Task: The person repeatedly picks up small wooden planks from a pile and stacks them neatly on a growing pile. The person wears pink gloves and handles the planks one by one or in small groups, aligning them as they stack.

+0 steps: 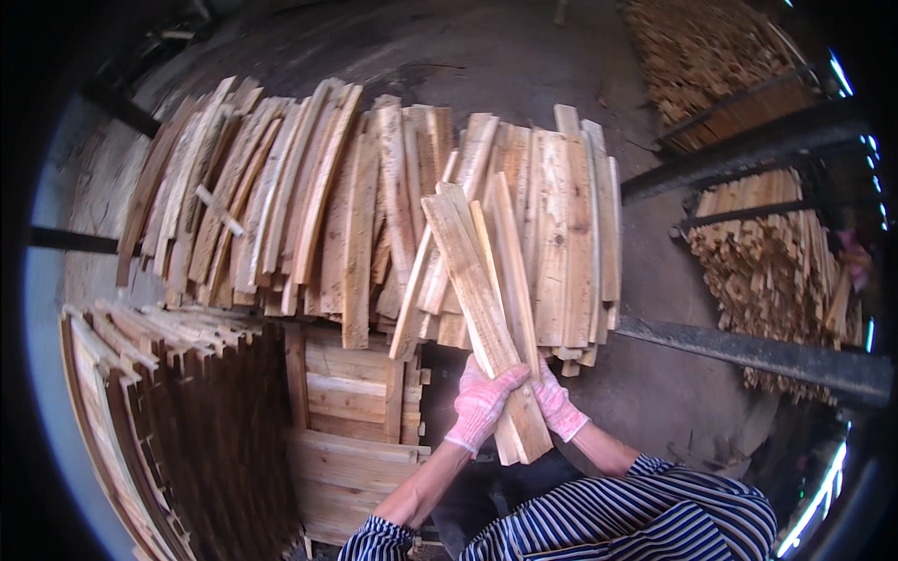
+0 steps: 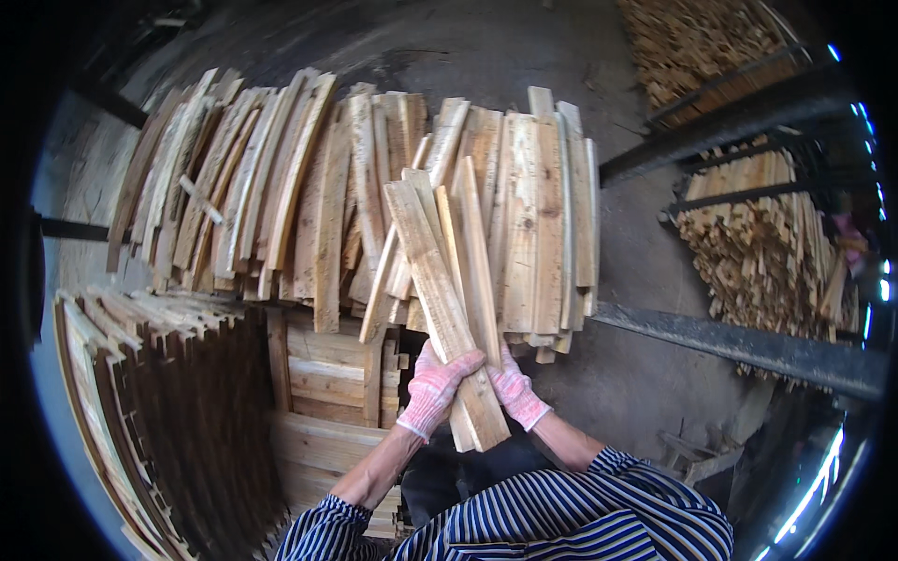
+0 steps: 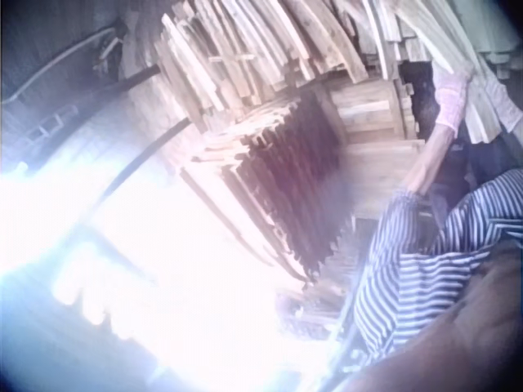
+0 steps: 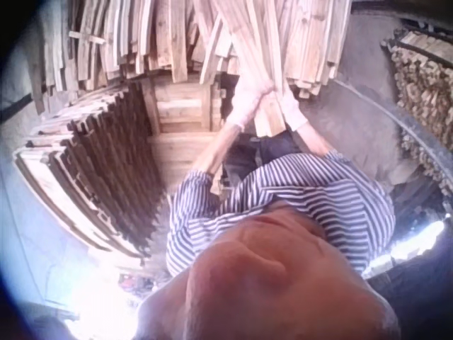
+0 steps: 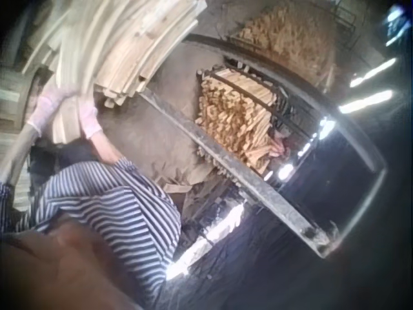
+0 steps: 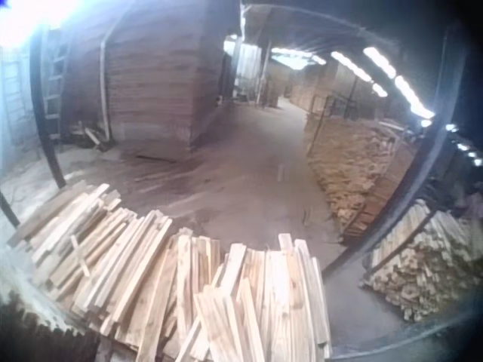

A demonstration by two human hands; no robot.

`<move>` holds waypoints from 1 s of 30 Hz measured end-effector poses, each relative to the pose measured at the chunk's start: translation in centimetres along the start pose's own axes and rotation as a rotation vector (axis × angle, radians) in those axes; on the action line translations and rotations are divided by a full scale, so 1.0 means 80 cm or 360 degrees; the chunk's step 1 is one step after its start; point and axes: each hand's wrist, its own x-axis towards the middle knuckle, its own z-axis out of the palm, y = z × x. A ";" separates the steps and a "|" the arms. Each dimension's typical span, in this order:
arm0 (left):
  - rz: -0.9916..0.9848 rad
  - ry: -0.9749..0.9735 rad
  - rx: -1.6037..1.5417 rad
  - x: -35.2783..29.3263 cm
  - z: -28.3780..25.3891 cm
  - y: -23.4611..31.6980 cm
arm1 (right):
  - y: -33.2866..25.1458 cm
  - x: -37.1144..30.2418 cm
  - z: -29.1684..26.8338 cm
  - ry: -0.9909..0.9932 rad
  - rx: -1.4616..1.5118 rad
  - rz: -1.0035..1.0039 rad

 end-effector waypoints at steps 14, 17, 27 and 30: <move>-0.0069 0.0117 0.1126 0.042 0.007 -0.006 | -0.052 0.007 -0.006 -0.0070 -0.0266 0.0210; 0.0059 -0.0153 0.0386 0.081 -0.025 0.000 | -0.047 -0.002 0.005 -0.0084 -0.0115 0.0282; 0.0044 -0.0267 -0.0592 0.025 -0.101 0.049 | -0.073 -0.092 0.036 -0.0408 -0.1294 0.0078; 0.0432 -0.0225 -0.0997 -0.038 -0.188 0.037 | -0.095 -0.080 0.076 -0.0842 -0.1371 0.0045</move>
